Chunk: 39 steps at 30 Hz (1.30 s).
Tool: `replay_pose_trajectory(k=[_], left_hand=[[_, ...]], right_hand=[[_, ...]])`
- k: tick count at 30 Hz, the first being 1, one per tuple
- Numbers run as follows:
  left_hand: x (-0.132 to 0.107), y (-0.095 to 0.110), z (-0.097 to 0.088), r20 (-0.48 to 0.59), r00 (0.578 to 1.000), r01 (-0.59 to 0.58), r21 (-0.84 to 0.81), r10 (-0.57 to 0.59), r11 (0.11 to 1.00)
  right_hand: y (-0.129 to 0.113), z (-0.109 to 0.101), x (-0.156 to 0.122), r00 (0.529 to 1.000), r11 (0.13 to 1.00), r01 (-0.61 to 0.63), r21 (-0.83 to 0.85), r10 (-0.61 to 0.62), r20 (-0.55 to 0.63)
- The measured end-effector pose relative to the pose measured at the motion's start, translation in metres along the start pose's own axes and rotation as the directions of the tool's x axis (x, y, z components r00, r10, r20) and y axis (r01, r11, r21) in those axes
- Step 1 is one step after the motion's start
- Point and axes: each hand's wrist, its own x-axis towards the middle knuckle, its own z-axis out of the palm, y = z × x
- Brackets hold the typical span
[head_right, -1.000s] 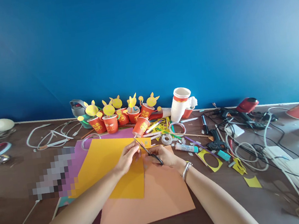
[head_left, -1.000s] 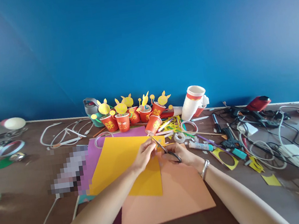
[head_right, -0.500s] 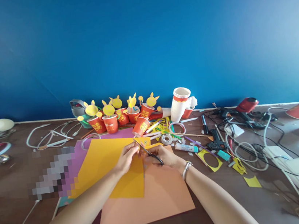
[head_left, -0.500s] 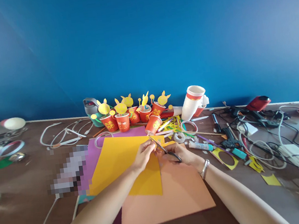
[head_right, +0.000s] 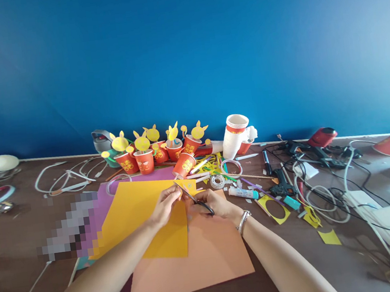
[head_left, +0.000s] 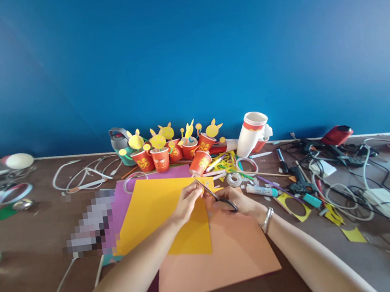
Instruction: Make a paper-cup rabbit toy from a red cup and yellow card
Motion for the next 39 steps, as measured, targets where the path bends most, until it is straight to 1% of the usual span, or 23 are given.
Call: replay_pose_trajectory(k=[7, 10, 15, 18, 26, 31, 35, 39], left_hand=[[0.0, -0.002, -0.001, 0.008, 1.0, -0.018, -0.019, 0.018, 1.0], [0.0, -0.001, -0.001, 0.0, 0.999, -0.036, -0.003, 0.036, 0.999], [-0.001, 0.006, 0.003, -0.008, 1.0, 0.013, 0.062, -0.013, 0.998], [-0.001, 0.009, 0.005, -0.032, 0.999, 0.006, 0.063, -0.004, 0.998], [-0.001, 0.009, 0.005, -0.031, 1.0, 0.004, 0.001, -0.004, 1.0], [-0.001, 0.006, 0.005, -0.089, 0.996, -0.013, -0.009, 0.012, 1.0], [0.0, 0.004, 0.005, -0.129, 0.992, -0.014, -0.063, 0.005, 0.998], [0.0, 0.004, 0.005, -0.133, 0.991, -0.011, -0.092, -0.001, 0.996]], right_hand=[[-0.002, 0.001, 0.0, 1.0, 1.0, 0.004, -0.03, -0.004, -0.01], [-0.002, 0.0, 0.0, 1.0, 1.0, -0.002, -0.027, 0.001, -0.029], [-0.001, 0.0, 0.0, 0.997, 1.0, -0.025, -0.013, 0.024, -0.069], [-0.001, 0.0, 0.0, 0.996, 1.0, -0.017, -0.006, 0.016, -0.084], [0.004, 0.0, 0.002, 0.997, 1.0, 0.009, 0.02, -0.007, -0.083], [0.003, -0.001, 0.001, 0.995, 0.997, 0.035, 0.066, -0.029, -0.096], [0.003, -0.001, 0.0, 0.995, 0.998, 0.027, 0.062, -0.021, -0.099], [0.002, 0.0, 0.001, 0.995, 0.997, 0.021, 0.068, -0.014, -0.101]])
